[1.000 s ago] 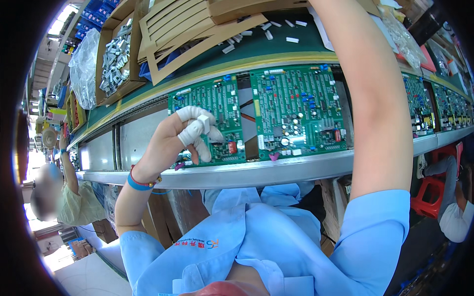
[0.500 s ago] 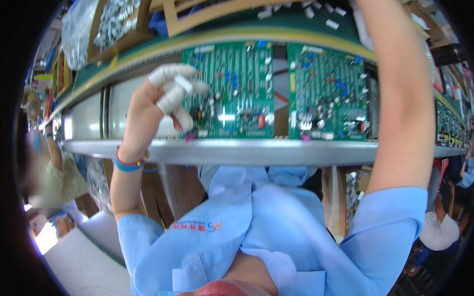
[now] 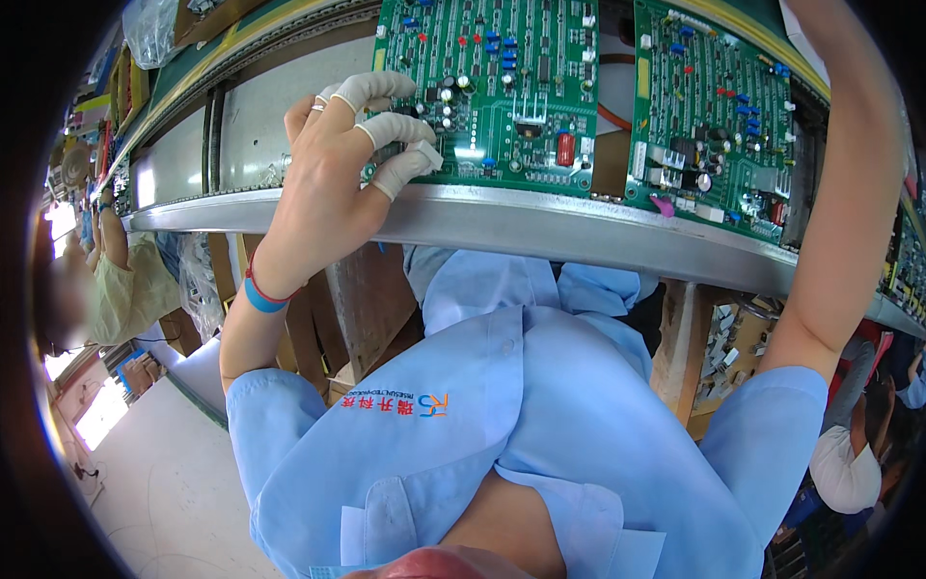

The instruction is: Assembling components onto printed circuit boards on an industrial assembly line.

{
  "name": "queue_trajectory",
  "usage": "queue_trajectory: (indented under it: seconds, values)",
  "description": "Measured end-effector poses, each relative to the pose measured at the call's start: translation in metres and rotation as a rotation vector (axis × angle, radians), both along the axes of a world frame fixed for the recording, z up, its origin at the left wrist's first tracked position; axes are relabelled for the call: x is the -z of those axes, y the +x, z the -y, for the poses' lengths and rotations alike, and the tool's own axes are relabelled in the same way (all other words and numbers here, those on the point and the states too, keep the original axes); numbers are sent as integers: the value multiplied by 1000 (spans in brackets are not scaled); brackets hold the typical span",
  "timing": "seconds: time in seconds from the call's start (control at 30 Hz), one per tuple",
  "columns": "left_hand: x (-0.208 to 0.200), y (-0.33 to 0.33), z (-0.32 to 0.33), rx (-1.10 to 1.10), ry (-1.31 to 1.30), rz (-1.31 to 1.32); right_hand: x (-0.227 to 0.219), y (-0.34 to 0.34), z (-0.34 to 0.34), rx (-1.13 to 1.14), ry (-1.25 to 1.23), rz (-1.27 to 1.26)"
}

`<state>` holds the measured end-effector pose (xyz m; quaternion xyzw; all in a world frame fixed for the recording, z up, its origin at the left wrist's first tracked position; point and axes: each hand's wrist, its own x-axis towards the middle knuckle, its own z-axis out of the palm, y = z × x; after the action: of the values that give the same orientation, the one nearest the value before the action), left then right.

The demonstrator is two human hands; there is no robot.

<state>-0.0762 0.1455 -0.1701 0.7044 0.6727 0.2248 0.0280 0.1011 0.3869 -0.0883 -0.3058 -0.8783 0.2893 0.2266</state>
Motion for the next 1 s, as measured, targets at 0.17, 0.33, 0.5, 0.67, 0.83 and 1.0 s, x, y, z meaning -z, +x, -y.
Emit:
queue_trajectory:
  seconds: [0.17,0.33,0.5,0.67,0.83,1.0]
  values:
    - [13,4,1,-25,18,-72,25,24,34,28,-113,-6]
    - [14,7,1,-16,38,-148,38,35,31,29,-155,-62]
    - [16,11,4,-12,73,-187,43,37,31,8,-247,-98]
    - [15,14,5,-16,107,-270,46,36,33,-5,-307,-88]
    - [18,11,6,24,110,-191,48,32,33,-43,-309,-50]
    - [21,10,7,0,113,-192,46,27,42,-62,-364,-43]
